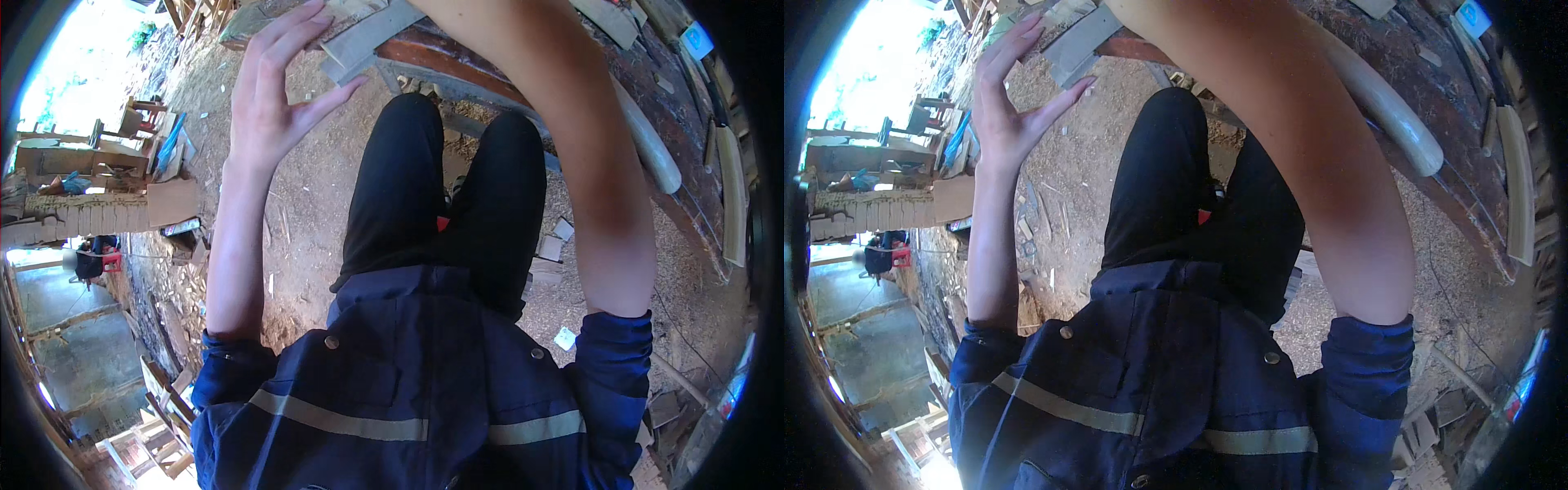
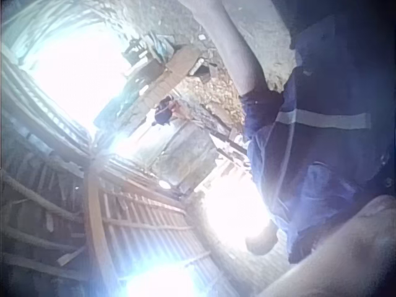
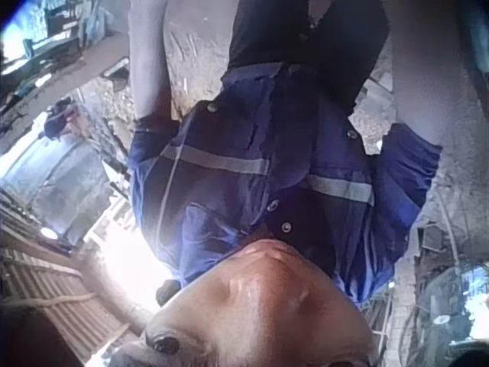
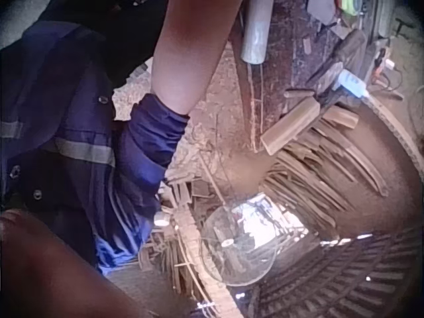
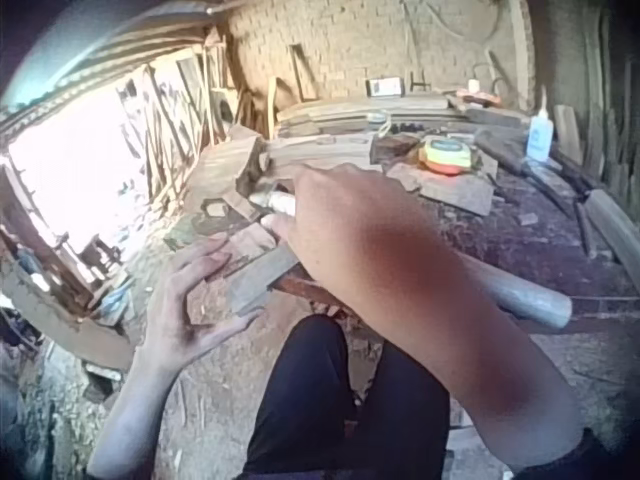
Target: Assemble small pieces of wood together using glue and a hammer.
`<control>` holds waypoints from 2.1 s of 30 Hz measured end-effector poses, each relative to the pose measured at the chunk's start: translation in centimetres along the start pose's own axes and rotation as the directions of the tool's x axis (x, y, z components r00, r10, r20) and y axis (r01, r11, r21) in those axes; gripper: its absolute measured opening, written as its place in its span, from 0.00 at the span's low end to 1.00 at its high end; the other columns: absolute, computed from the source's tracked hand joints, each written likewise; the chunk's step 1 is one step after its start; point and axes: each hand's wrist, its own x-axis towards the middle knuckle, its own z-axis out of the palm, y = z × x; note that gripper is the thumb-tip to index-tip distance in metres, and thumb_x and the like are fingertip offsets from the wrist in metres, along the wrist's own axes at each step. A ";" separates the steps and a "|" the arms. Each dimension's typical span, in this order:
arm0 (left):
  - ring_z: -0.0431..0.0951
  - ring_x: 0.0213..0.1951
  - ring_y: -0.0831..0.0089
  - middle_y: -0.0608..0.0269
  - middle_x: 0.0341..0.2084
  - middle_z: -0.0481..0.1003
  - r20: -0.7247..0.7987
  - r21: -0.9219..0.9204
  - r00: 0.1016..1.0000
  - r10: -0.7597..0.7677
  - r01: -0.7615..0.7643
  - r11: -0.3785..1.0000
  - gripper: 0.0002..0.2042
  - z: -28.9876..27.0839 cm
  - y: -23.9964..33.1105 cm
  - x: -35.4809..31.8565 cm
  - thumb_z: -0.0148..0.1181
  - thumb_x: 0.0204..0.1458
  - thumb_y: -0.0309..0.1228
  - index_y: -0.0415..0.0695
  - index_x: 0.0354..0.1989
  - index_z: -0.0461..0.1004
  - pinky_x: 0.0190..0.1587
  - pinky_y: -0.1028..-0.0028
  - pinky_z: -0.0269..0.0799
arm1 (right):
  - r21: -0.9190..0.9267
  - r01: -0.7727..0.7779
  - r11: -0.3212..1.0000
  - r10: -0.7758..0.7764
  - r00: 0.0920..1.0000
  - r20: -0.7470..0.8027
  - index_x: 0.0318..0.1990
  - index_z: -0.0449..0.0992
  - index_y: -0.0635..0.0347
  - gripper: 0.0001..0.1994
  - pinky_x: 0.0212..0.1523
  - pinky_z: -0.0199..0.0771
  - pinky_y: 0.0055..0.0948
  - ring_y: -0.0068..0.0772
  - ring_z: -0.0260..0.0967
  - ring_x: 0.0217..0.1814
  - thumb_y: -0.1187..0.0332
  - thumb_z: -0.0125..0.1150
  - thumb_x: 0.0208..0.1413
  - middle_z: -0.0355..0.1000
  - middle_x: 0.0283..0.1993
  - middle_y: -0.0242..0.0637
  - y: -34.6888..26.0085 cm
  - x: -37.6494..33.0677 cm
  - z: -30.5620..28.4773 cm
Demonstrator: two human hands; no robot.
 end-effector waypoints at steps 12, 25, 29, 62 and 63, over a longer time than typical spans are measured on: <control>0.77 0.60 0.57 0.53 0.58 0.77 0.014 0.048 1.000 -0.002 0.001 0.999 0.40 -0.2 -0.5 -0.8 0.85 0.39 0.33 0.43 0.61 0.68 0.60 0.63 0.74 | -0.035 -0.172 0.984 0.175 0.978 0.117 0.45 0.79 0.66 0.16 0.44 0.81 0.46 0.53 0.82 0.40 0.59 0.63 0.63 0.81 0.36 0.53 -0.7 0.7 0.2; 0.77 0.61 0.54 0.48 0.58 0.76 0.017 0.023 1.000 0.019 -0.019 1.000 0.38 0.0 -1.0 -0.5 0.85 0.39 0.32 0.41 0.60 0.69 0.56 0.63 0.77 | -0.038 -0.113 0.993 0.113 0.993 0.019 0.53 0.77 0.69 0.22 0.47 0.83 0.44 0.51 0.82 0.43 0.57 0.62 0.63 0.82 0.38 0.52 -0.2 0.3 0.8; 0.78 0.59 0.53 0.50 0.56 0.78 -0.046 -0.070 0.996 0.082 -0.085 0.994 0.35 0.4 -1.3 -0.6 0.83 0.40 0.32 0.40 0.58 0.71 0.59 0.61 0.76 | -0.021 -0.098 0.995 0.098 0.995 0.010 0.52 0.78 0.68 0.20 0.47 0.82 0.45 0.52 0.82 0.43 0.57 0.62 0.63 0.81 0.39 0.53 -0.6 0.0 0.5; 0.80 0.56 0.52 0.50 0.54 0.77 -0.099 -0.241 0.995 0.019 -0.042 0.970 0.23 0.5 -1.8 -0.9 0.71 0.47 0.31 0.38 0.53 0.80 0.56 0.59 0.80 | 0.032 0.046 0.998 -0.045 0.998 -0.047 0.57 0.79 0.60 0.19 0.36 0.70 0.21 0.22 0.74 0.33 0.58 0.65 0.68 0.79 0.36 0.33 -1.5 1.0 -4.1; 0.80 0.56 0.52 0.50 0.54 0.77 -0.102 -0.232 0.995 0.019 -0.042 0.972 0.22 0.4 -1.8 -0.9 0.70 0.47 0.30 0.38 0.53 0.80 0.55 0.59 0.80 | 0.103 -0.048 0.994 0.057 0.994 -0.091 0.58 0.79 0.61 0.19 0.36 0.69 0.20 0.22 0.73 0.32 0.57 0.65 0.68 0.79 0.36 0.32 -1.8 1.0 -4.4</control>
